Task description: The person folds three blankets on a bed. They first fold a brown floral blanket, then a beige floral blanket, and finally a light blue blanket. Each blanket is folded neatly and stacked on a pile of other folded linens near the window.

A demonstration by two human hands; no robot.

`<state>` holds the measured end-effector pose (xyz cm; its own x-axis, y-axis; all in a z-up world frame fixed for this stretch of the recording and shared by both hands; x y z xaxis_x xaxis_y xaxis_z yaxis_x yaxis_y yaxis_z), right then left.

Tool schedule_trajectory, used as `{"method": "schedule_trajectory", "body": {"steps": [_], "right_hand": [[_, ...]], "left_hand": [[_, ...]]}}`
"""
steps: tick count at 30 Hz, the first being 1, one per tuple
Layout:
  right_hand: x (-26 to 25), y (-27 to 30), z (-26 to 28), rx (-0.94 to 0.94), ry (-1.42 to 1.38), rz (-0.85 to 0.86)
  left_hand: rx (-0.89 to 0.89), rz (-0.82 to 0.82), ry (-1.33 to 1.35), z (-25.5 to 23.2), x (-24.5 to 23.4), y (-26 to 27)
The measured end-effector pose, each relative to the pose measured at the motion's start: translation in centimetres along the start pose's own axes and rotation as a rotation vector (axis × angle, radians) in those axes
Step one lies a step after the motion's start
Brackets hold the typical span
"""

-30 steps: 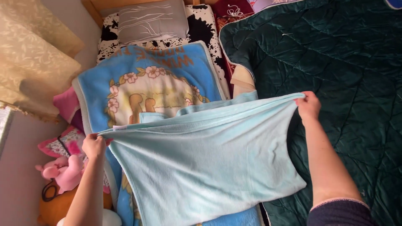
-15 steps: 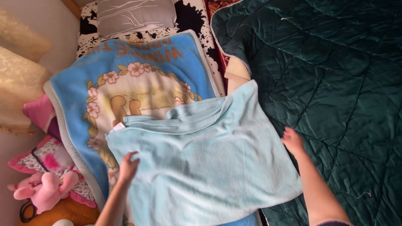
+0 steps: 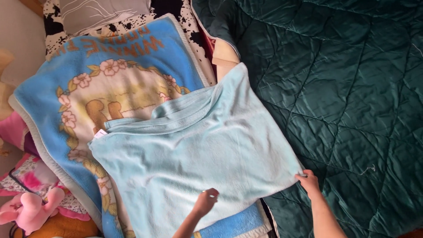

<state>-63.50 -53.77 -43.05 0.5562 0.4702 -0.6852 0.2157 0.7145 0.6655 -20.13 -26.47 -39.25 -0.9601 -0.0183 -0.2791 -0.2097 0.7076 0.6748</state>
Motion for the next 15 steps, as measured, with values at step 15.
{"method": "schedule_trajectory", "body": {"steps": [15], "right_hand": [[3.3, 11.8, 12.7, -0.401, -0.289, 0.01]], "left_hand": [[0.306, 0.063, -0.034, -16.2, 4.9, 6.2]]}}
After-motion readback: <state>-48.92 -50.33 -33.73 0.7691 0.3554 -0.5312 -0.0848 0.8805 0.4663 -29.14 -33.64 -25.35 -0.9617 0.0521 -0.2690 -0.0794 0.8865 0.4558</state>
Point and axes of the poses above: each hand's wrist, its own y-axis away from the middle knuckle, its own x-axis out of the palm, z = x × y, the point moved 3 cm from there along -y, towards the middle knuckle, and after that the axes turned 9 degrees about y, right-handed, at the moved point
